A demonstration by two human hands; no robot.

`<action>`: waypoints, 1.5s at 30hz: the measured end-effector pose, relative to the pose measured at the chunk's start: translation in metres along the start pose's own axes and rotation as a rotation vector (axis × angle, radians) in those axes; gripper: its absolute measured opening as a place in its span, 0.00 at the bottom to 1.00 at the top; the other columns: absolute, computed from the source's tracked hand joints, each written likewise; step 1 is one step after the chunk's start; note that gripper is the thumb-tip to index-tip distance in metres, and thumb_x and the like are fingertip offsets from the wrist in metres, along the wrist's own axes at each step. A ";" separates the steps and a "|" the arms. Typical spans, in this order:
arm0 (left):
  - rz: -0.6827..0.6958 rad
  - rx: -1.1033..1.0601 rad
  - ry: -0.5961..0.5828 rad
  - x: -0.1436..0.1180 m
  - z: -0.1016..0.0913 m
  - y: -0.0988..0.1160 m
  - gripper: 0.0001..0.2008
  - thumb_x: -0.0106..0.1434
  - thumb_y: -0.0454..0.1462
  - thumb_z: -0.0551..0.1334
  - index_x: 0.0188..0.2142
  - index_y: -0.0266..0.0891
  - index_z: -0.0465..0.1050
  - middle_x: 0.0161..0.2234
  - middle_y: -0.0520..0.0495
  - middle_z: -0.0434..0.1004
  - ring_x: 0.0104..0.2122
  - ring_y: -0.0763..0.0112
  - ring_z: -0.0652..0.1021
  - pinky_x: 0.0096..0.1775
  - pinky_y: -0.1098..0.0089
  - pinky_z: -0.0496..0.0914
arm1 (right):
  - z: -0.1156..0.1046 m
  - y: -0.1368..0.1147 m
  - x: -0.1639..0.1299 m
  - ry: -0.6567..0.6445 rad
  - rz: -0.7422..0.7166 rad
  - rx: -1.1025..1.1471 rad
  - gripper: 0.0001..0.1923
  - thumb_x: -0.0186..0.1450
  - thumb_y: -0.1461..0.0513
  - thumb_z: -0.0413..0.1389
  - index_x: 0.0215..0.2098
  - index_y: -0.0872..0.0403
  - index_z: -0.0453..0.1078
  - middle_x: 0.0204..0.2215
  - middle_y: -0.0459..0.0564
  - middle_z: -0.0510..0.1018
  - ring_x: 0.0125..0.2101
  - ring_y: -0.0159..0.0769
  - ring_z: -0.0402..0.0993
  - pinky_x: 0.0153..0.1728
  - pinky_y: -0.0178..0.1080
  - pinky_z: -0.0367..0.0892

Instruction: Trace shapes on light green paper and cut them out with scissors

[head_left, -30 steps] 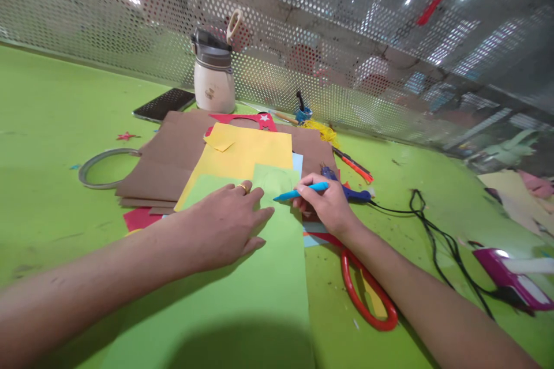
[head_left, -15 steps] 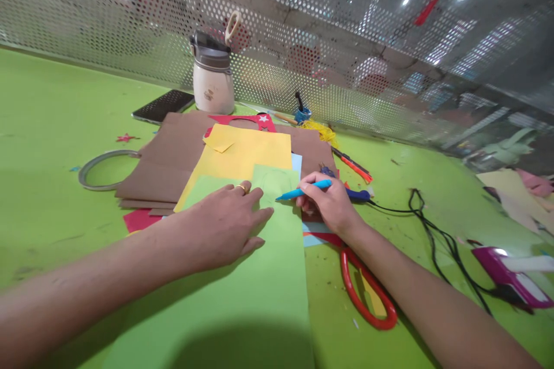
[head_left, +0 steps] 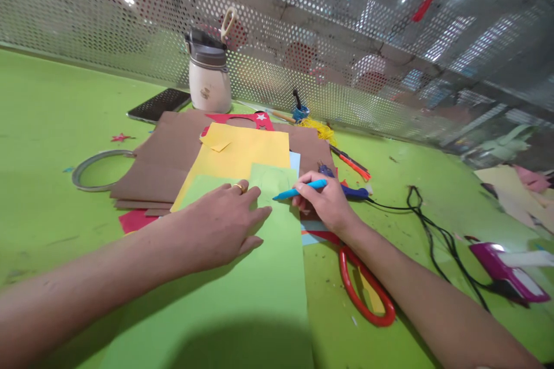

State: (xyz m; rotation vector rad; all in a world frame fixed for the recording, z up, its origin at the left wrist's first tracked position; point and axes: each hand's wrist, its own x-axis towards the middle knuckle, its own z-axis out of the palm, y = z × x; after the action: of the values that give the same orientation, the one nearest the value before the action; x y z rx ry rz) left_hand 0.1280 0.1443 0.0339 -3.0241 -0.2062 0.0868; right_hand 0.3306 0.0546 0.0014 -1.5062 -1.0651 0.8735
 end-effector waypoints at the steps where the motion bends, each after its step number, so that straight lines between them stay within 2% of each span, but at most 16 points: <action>1: 0.000 -0.003 0.001 0.000 0.000 0.000 0.21 0.62 0.45 0.57 0.53 0.41 0.69 0.40 0.37 0.73 0.41 0.50 0.73 0.41 0.53 0.69 | 0.000 0.000 0.000 0.000 0.002 0.000 0.07 0.67 0.63 0.56 0.30 0.58 0.69 0.20 0.38 0.72 0.16 0.24 0.68 0.16 0.28 0.64; 10: -0.005 -0.017 -0.003 -0.002 -0.001 0.000 0.21 0.62 0.45 0.57 0.53 0.41 0.69 0.40 0.37 0.73 0.42 0.49 0.73 0.42 0.52 0.69 | -0.001 0.004 0.003 0.045 -0.009 0.054 0.09 0.67 0.62 0.55 0.30 0.58 0.68 0.20 0.38 0.72 0.16 0.24 0.67 0.16 0.29 0.64; 19: 0.001 -0.014 0.021 -0.001 0.000 -0.001 0.20 0.61 0.44 0.58 0.51 0.41 0.70 0.39 0.37 0.72 0.40 0.51 0.73 0.40 0.54 0.69 | -0.003 0.002 0.003 0.027 -0.004 0.034 0.08 0.67 0.62 0.55 0.31 0.58 0.69 0.20 0.38 0.72 0.15 0.23 0.66 0.15 0.28 0.63; 30: -0.010 0.005 -0.039 0.001 -0.005 0.000 0.20 0.62 0.44 0.58 0.52 0.41 0.70 0.41 0.36 0.73 0.41 0.50 0.74 0.41 0.53 0.70 | 0.000 0.000 0.003 0.023 0.005 -0.018 0.08 0.67 0.62 0.56 0.31 0.58 0.69 0.20 0.38 0.71 0.15 0.23 0.66 0.15 0.28 0.63; 45: -0.004 -0.010 -0.039 0.001 -0.004 0.000 0.20 0.62 0.43 0.58 0.53 0.41 0.69 0.41 0.35 0.73 0.42 0.49 0.73 0.41 0.52 0.70 | -0.002 0.002 0.004 0.024 -0.026 -0.011 0.09 0.67 0.62 0.55 0.30 0.58 0.69 0.19 0.37 0.72 0.14 0.23 0.66 0.16 0.29 0.64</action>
State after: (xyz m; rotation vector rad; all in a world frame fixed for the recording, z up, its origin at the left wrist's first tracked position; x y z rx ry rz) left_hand 0.1292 0.1440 0.0379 -3.0334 -0.2173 0.1454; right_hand 0.3338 0.0573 0.0001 -1.5055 -1.0712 0.8308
